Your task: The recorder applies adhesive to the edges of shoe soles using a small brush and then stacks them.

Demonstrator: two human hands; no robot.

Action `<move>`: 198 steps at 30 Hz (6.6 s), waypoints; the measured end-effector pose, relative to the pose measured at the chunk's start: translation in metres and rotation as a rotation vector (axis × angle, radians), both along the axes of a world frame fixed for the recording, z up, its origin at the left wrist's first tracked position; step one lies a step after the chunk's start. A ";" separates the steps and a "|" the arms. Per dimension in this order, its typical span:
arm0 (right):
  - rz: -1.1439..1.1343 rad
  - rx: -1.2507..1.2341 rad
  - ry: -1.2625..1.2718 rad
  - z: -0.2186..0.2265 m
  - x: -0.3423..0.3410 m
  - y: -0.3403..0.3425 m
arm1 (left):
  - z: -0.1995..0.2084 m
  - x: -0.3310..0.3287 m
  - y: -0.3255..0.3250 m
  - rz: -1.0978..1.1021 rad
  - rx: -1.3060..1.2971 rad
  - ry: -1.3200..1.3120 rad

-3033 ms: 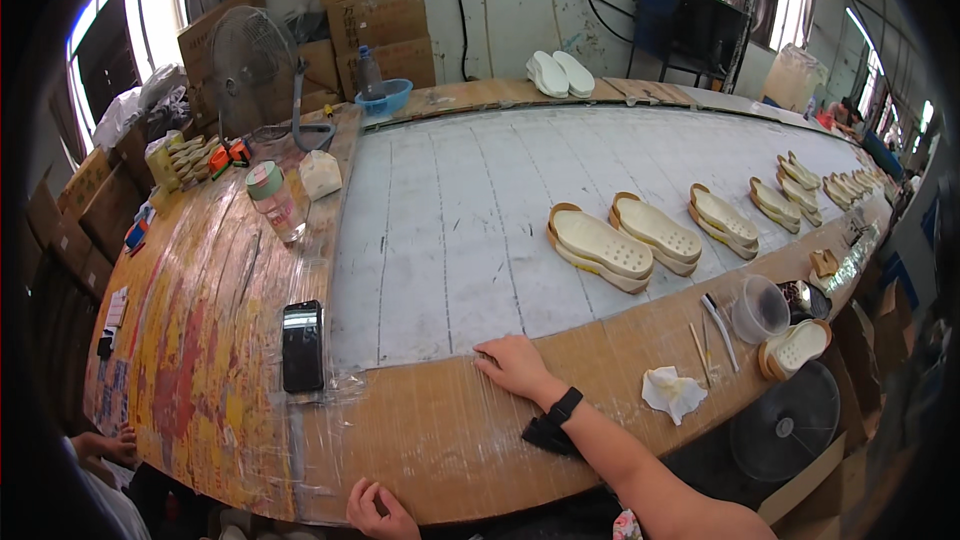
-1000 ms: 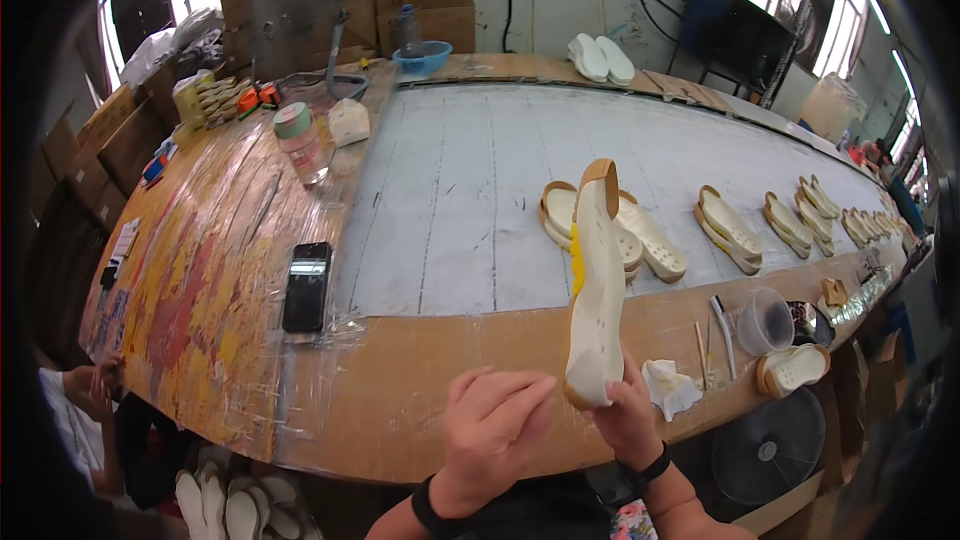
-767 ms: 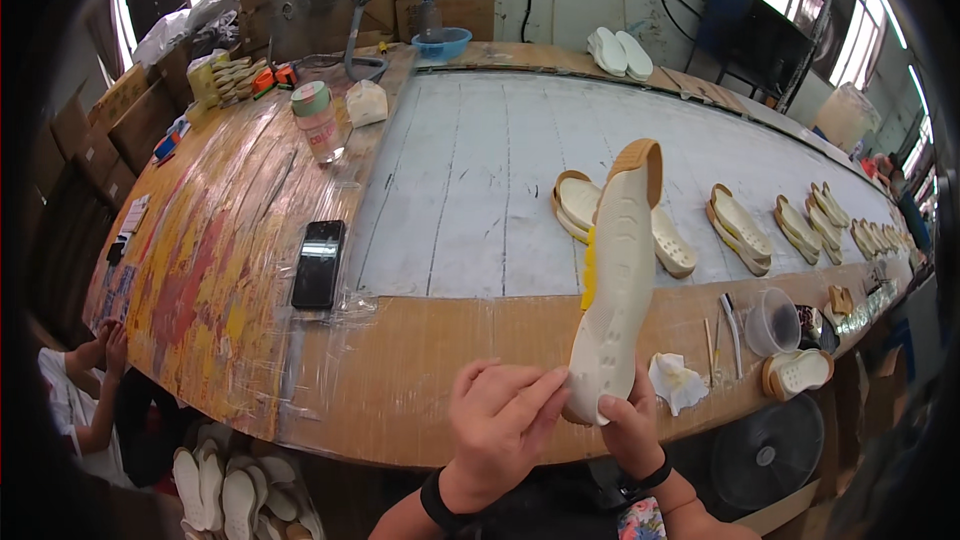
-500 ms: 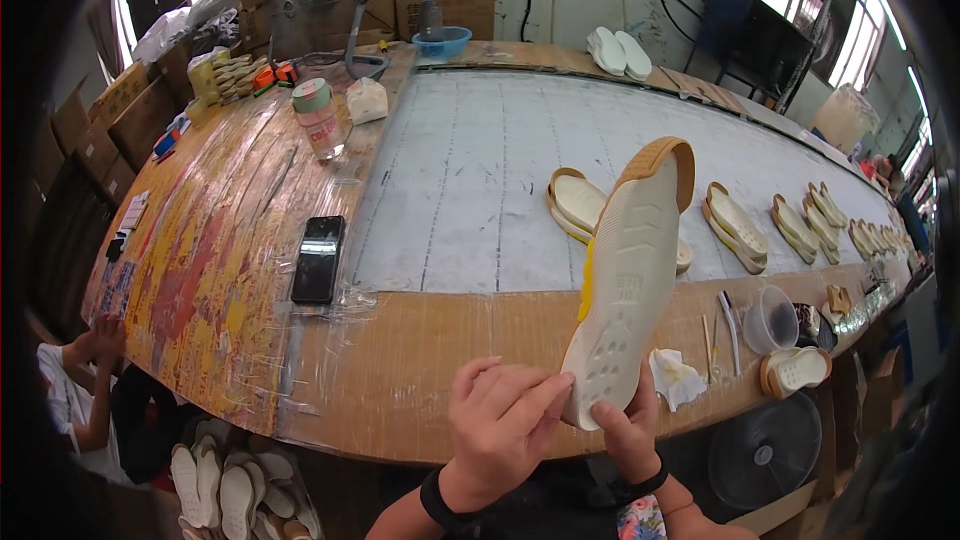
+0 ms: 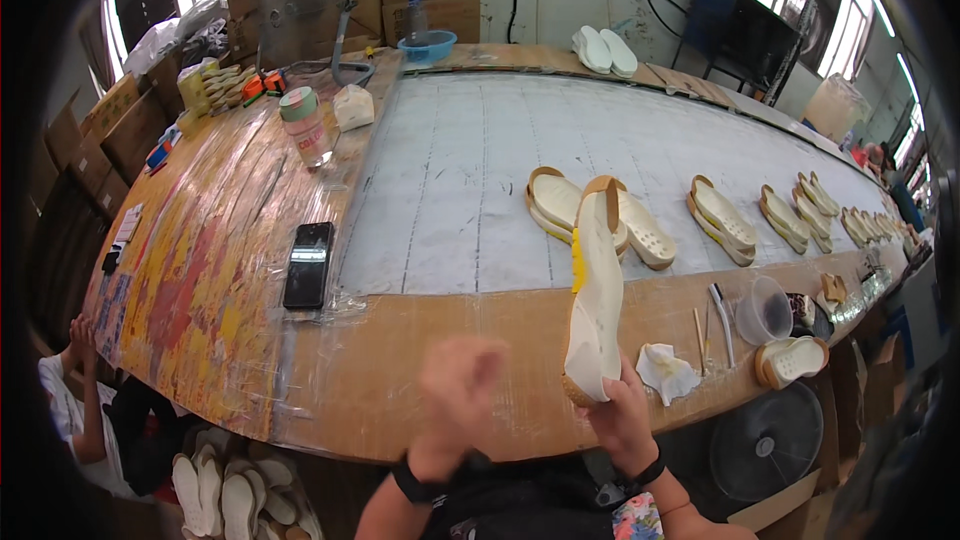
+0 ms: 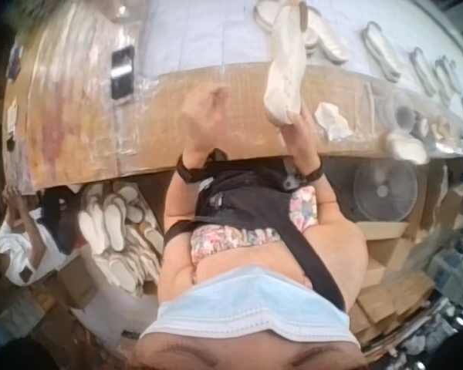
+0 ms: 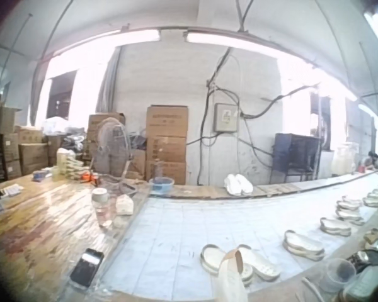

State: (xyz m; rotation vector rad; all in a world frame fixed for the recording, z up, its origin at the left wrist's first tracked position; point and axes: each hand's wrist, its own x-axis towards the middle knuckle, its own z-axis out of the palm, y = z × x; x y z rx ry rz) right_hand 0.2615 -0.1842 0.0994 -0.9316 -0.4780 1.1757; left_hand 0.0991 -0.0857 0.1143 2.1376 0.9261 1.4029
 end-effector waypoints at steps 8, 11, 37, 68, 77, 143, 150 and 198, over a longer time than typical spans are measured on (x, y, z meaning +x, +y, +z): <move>-0.290 -0.039 -0.332 -0.019 0.135 0.049 | -0.084 -0.067 0.116 0.470 -0.052 0.237; -0.378 -0.243 -0.634 -0.023 0.209 0.078 | -0.091 -0.069 0.110 0.522 0.091 0.197; -0.360 -0.280 -1.385 -0.091 0.176 0.194 | -0.117 -0.099 -0.035 0.433 -0.200 -0.004; 0.678 0.051 0.327 -0.041 -0.030 0.064 | -0.059 -0.063 -0.010 -0.100 -0.732 -0.716; 0.607 -0.090 0.202 -0.039 -0.066 0.011 | -0.036 -0.055 -0.035 -0.052 -0.606 -0.830; -0.295 -0.363 -0.752 -0.125 0.199 0.196 | -0.118 -0.133 -0.019 0.190 -0.816 -0.694; -0.371 -0.299 -0.902 -0.149 0.203 0.224 | -0.109 -0.129 -0.004 0.455 -0.580 -0.058; 0.583 0.336 -0.839 0.026 -0.036 0.020 | 0.000 -0.045 -0.046 -0.288 -1.014 -0.982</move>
